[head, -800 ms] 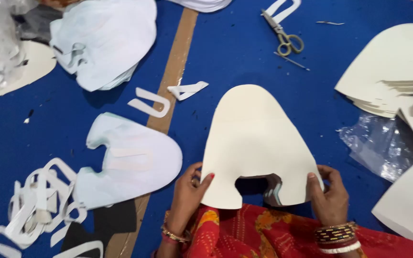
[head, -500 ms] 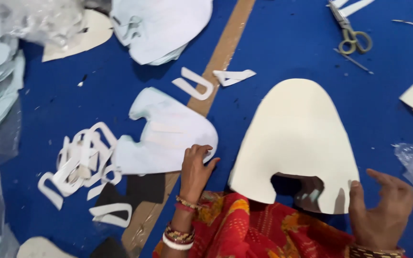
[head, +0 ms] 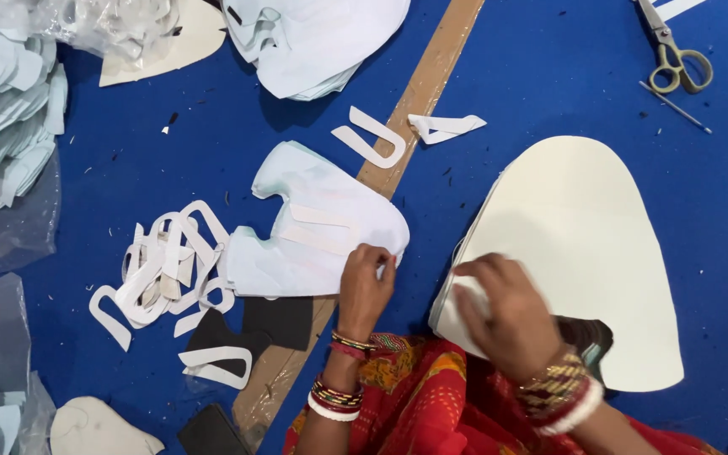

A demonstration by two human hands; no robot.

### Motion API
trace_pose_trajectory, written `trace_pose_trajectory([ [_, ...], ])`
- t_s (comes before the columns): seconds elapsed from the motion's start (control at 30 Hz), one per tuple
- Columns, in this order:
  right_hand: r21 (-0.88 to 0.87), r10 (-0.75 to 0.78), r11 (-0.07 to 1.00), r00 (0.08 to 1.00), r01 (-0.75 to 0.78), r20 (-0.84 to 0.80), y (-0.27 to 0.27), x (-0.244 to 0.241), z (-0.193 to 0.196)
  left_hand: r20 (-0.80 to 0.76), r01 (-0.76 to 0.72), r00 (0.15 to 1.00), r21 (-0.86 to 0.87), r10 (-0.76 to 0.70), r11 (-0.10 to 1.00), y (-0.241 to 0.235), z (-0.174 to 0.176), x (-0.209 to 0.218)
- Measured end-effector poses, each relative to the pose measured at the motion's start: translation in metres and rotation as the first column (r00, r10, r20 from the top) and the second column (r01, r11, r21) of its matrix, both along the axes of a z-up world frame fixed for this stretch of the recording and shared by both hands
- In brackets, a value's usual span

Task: The person inspects, sorts, and stacks pre-cut shoe upper parts and foam linings on a production floor.

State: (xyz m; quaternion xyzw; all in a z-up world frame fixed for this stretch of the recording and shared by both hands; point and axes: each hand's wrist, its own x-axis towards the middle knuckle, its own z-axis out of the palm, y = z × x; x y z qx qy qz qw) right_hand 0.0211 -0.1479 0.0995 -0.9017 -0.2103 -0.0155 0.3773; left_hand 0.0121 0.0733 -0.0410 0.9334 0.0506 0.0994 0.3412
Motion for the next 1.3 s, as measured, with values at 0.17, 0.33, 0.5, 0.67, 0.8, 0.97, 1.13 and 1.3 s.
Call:
trace_pose_trajectory([
  [0.17, -0.119, 0.158, 0.977, 0.974, -0.178, -0.159, 0.082, -0.019, -0.073, -0.235, -0.283, 0.956, -0.586, 0.176, 0.759, 0.035, -0.043, -0.005],
  [0.33, -0.549, 0.259, 0.799, 0.964, -0.246, -0.055, 0.136, -0.034, -0.134, -0.154, -0.228, 0.973, -0.688, 0.169, 0.689, 0.054, -0.041, -0.007],
  [0.5, -0.682, 0.159, 0.724, 0.987, -0.103, 0.020, 0.135, -0.043, -0.168, -0.142, -0.346, 0.935, -0.181, 0.323, 0.921, 0.053, 0.035, 0.011],
  [0.67, -0.729, 0.175, 0.605, 0.946, -0.321, -0.272, 0.128, -0.044, -0.171, 0.250, -0.365, 0.898, -0.031, 0.361, 0.930, 0.113, 0.084, 0.028],
  [0.8, -0.706, 0.143, 0.606, 0.923, -0.368, -0.358, 0.129, -0.048, -0.169, 0.511, -0.439, 0.803, 0.156, 0.308, 0.885, 0.175, 0.172, 0.045],
  [0.97, -0.727, 0.155, 0.596, 0.937, -0.341, -0.312, 0.134, -0.049, -0.176, 0.743, -0.517, 0.659, 0.336, 0.116, 0.787, 0.239, 0.268, 0.068],
  [1.13, -0.712, 0.145, 0.599, 0.924, -0.367, -0.355, 0.140, -0.046, -0.178, 0.816, -0.573, 0.577, 0.446, -0.047, 0.687, 0.254, 0.338, 0.084],
  [1.3, -0.292, 0.002, 0.935, 0.825, -0.201, -0.565, 0.139, -0.013, -0.176, 0.896, -0.493, 0.418, 0.365, -0.153, 0.790, 0.206, 0.379, 0.095],
])
